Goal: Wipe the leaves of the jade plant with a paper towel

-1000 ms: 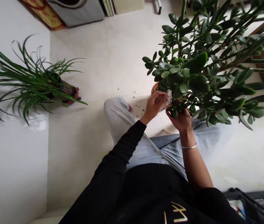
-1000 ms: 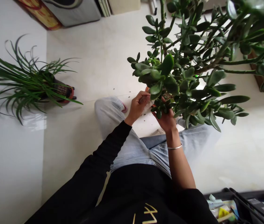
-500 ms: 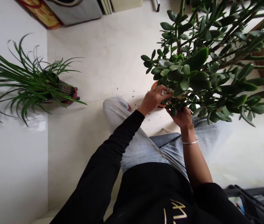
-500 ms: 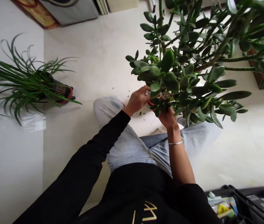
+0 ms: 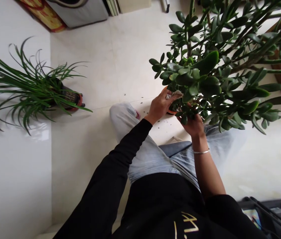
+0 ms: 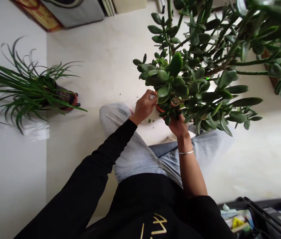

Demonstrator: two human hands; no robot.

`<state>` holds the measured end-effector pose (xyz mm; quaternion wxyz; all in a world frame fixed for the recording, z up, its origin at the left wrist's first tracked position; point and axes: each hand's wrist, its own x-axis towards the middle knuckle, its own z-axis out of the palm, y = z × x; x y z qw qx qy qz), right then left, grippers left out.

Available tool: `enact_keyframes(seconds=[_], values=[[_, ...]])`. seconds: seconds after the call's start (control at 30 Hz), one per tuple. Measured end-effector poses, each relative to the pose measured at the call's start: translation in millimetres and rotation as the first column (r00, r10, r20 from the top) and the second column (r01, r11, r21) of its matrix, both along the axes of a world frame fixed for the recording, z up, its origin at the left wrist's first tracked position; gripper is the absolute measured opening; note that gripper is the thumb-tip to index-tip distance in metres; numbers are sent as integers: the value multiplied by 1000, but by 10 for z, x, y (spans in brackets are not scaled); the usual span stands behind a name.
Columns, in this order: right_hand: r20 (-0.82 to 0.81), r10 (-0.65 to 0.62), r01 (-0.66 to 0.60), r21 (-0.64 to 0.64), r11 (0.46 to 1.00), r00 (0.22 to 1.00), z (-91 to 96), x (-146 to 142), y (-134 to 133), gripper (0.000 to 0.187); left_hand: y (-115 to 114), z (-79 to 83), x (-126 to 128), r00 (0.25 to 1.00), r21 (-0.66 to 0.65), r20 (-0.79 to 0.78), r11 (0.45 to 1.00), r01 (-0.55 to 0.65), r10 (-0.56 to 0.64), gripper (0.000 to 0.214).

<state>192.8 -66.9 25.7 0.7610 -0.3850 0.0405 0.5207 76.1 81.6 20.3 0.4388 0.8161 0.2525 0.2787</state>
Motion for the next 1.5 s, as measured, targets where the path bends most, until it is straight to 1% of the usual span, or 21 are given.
enact_keyframes(seconds=[0.07, 0.13, 0.23, 0.3, 0.43, 0.6, 0.67, 0.7, 0.73, 0.87, 0.9, 0.93, 0.97, 1.07, 1.1, 1.2, 1.37, 1.4, 1.43, 1.47, 1.5], values=[[-2, -6, 6, -14, 1000, 1000, 5, -2, 7, 22, -44, -39, 39, 996, -92, 81, 996, -21, 29, 27], [-15, -9, 8, -20, 1000, 1000, 12, -2, 13, 23, -106, -84, 90, 986, -249, 166, 968, 12, 31, 29], [-37, 0, 0, -5, 1000, 999, 21, 2, 14, 24, -182, -97, 155, 977, -494, 202, 868, 45, 65, 28], [-40, 12, -12, 4, 1000, 999, 20, 5, 12, 26, -207, -57, 180, 978, -604, 186, 796, 40, 91, 27], [-32, 16, -16, 9, 1000, 999, 11, 7, 17, 25, -225, 25, 203, 979, -718, 173, 694, 54, 103, 27], [-36, -1, 1, -7, 1000, 999, 13, 23, 22, 20, -260, -26, 208, 973, -779, 208, 618, 102, 101, 24], [-33, 14, -15, -7, 1000, 999, 18, 34, 13, 21, -263, -58, 204, 973, -781, 211, 614, 111, 92, 22], [-27, 23, -24, -6, 1000, 999, 21, 38, 9, 20, -257, -69, 203, 976, -771, 204, 627, 109, 81, 20], [-19, 29, -29, -5, 1000, 999, 25, 41, 6, 19, -244, -77, 201, 979, -752, 192, 651, 105, 64, 18], [4, 22, -22, -25, 999, 1000, 44, 42, 19, 8, -158, -71, 190, 989, -612, 142, 781, 126, -48, 13], [4, 22, -22, -33, 999, 1000, 48, 41, 26, 7, -139, -61, 185, 988, -596, 135, 791, 139, -71, 14], [3, 18, -18, -42, 999, 1000, 51, 40, 31, 7, -126, -49, 178, 987, -603, 135, 784, 147, -82, 15], [0, 15, -15, -48, 999, 1000, 52, 39, 35, 9, -120, -35, 171, 987, -631, 139, 761, 152, -82, 17], [-9, 18, -18, -48, 999, 1000, 48, 41, 35, 17, -137, 0, 155, 986, -740, 168, 658, 141, -23, 21], [-11, 19, -19, -48, 999, 1000, 45, 42, 32, 19, -148, 6, 153, 984, -757, 180, 638, 140, -3, 22], [-13, 10, -11, -55, 998, 1000, 35, 45, 28, 19, -178, 9, 160, 980, -769, 198, 621, 150, 8, 20], [-10, 15, -15, -43, 999, 1000, 24, 41, 23, 12, -178, 29, 147, 985, -810, 173, 567, 147, -8, 14], [3, 24, -24, -20, 1000, 1000, 21, 39, 19, 13, -176, 51, 120, 983, -830, 181, 539, 143, 18, 16], [20, 34, -34, 8, 999, 999, 18, 38, 14, 13, -176, 81, 78, 978, -860, 198, 492, 138, 72, 17], [42, 41, -43, 36, 998, 998, 13, 36, 8, 13, -183, 122, 20, 964, -896, 219, 422, 138, 150, 16], [62, 48, -52, 59, 997, 997, 5, 36, 0, 14, -198, 171, -54, 939, -931, 240, 333, 151, 245, 14]])
